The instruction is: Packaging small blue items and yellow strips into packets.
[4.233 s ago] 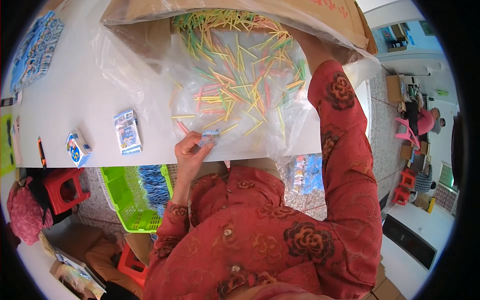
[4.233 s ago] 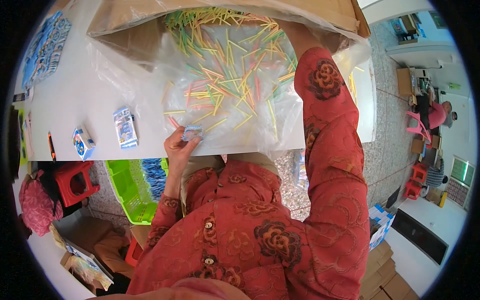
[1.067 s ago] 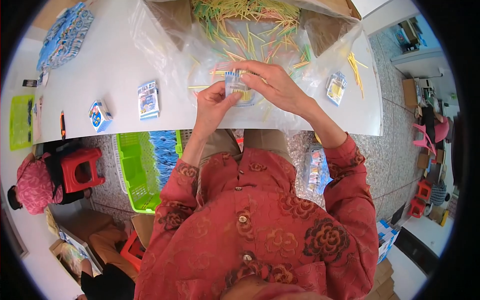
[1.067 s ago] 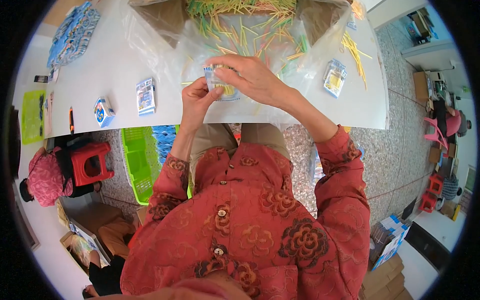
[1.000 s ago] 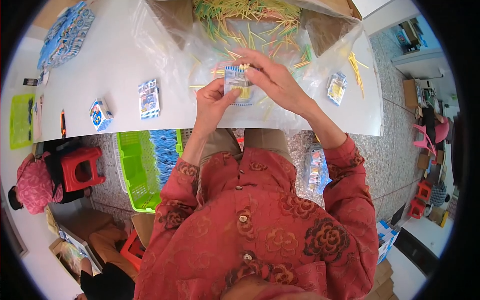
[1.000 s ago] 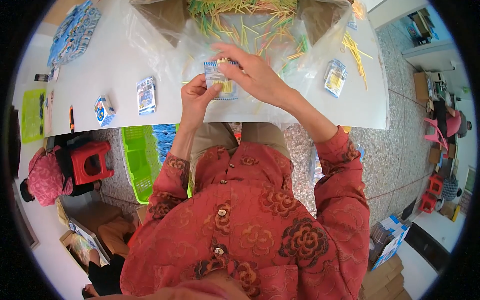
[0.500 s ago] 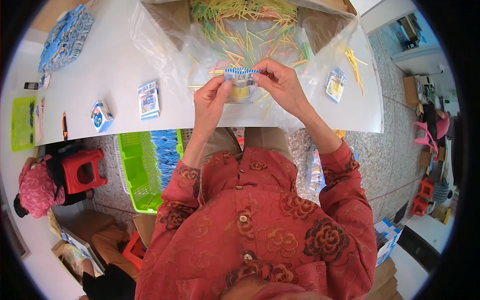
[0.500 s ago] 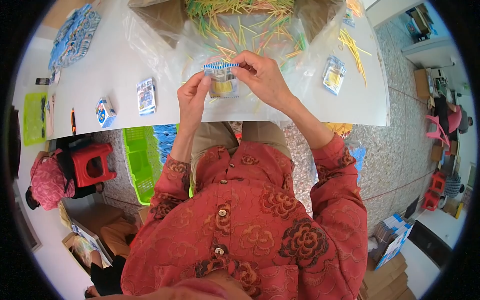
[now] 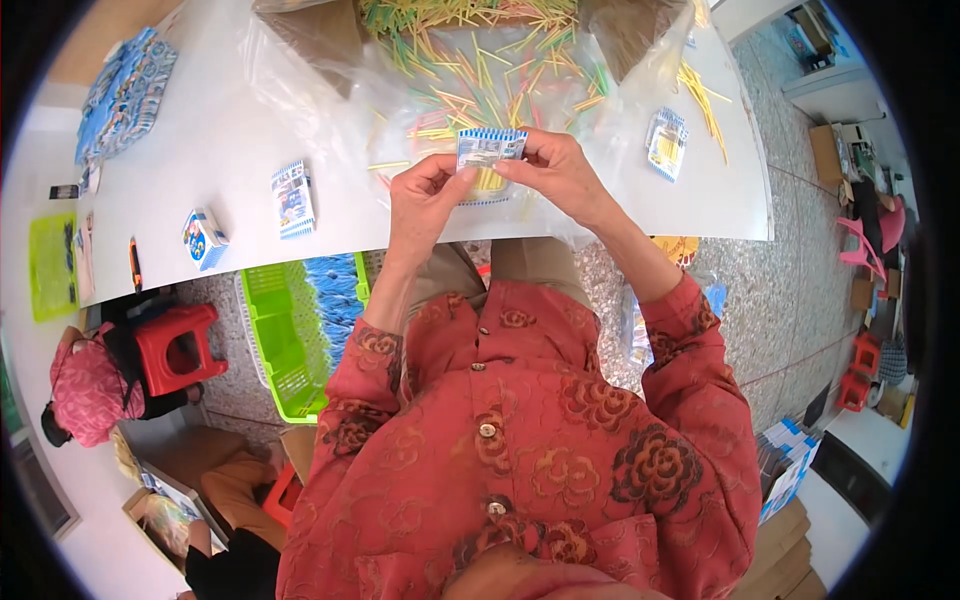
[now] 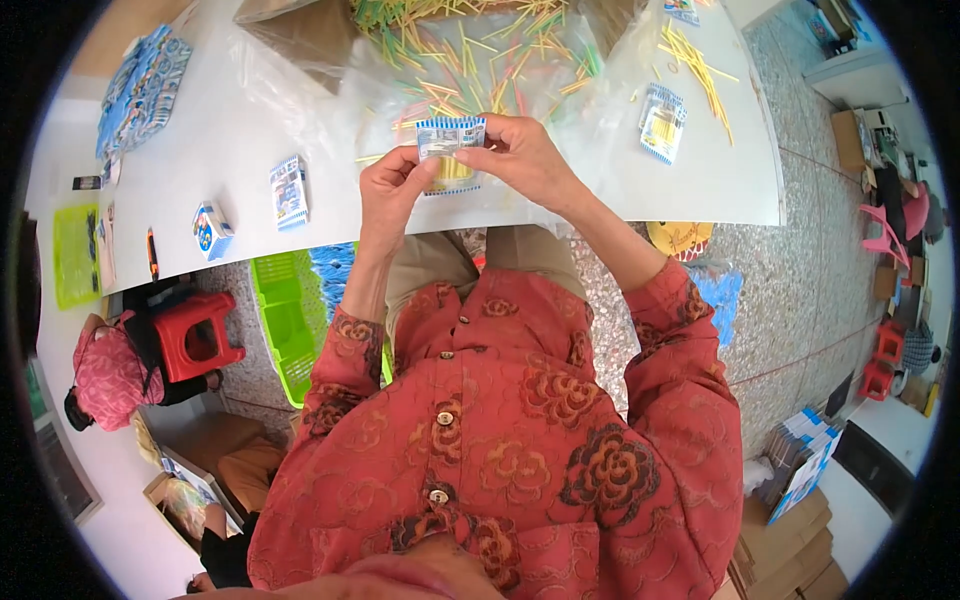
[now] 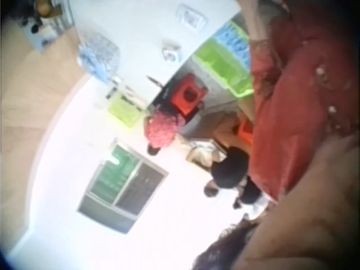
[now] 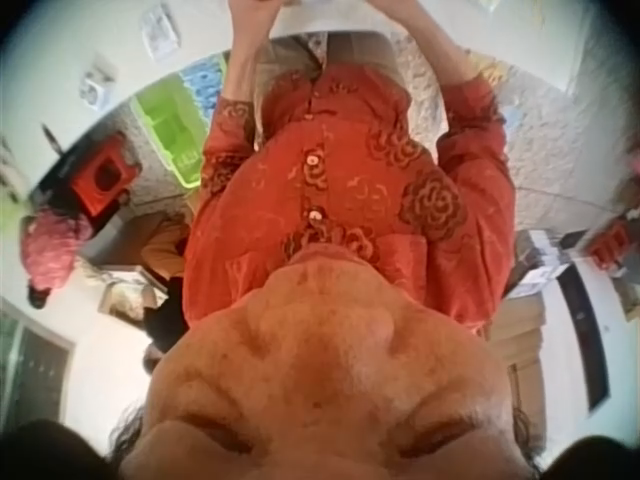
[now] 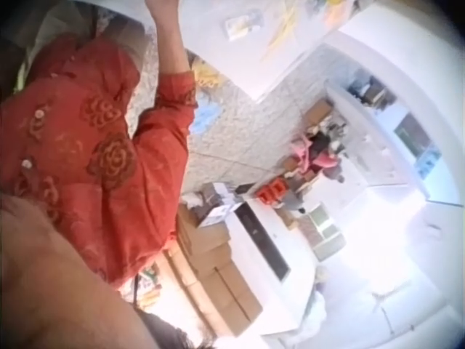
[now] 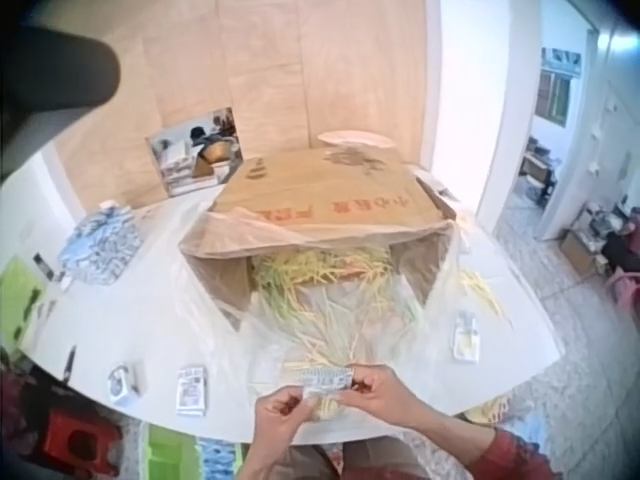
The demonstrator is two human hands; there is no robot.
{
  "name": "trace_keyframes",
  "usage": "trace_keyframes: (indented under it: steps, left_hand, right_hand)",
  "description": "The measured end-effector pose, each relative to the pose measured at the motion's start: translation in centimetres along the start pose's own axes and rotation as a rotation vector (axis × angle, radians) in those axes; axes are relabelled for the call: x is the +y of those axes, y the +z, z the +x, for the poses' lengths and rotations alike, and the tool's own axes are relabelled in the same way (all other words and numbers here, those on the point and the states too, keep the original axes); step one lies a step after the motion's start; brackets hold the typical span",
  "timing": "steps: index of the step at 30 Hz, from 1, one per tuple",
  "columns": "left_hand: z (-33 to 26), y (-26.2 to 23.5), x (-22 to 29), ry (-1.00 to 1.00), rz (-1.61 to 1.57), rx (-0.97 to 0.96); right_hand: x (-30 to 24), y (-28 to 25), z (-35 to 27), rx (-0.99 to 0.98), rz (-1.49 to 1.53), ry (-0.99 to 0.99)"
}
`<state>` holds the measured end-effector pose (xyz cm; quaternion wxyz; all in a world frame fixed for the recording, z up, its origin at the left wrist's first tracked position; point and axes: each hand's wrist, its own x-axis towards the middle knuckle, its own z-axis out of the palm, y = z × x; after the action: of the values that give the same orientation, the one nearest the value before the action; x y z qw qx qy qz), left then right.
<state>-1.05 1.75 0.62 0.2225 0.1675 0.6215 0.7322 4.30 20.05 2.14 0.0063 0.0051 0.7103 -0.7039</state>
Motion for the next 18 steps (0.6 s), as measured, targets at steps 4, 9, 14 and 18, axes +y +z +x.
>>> trace_keyframes:
  steps: [4,9,14,18]
  left_hand:
    - [0.0,0.8,-0.4,0.009,0.116,-0.051]
    - [-0.5,0.8,-0.6,0.09,0.11,-0.121]
    - [-0.7,0.9,-1.7,0.014,0.158,-0.165]
    - [-0.9,1.3,-1.0,-0.012,0.212,-0.19]
  right_hand:
    - [-0.7,-0.5,-2.1,0.089,-0.064,-0.004]
    - [-2.4,-4.0,-6.7,0.318,-0.429,-0.104]
    - [0.1,-7.6,-10.8,0.513,-0.401,0.001]
    - [5.8,-9.7,-12.0,0.536,-0.529,0.093]
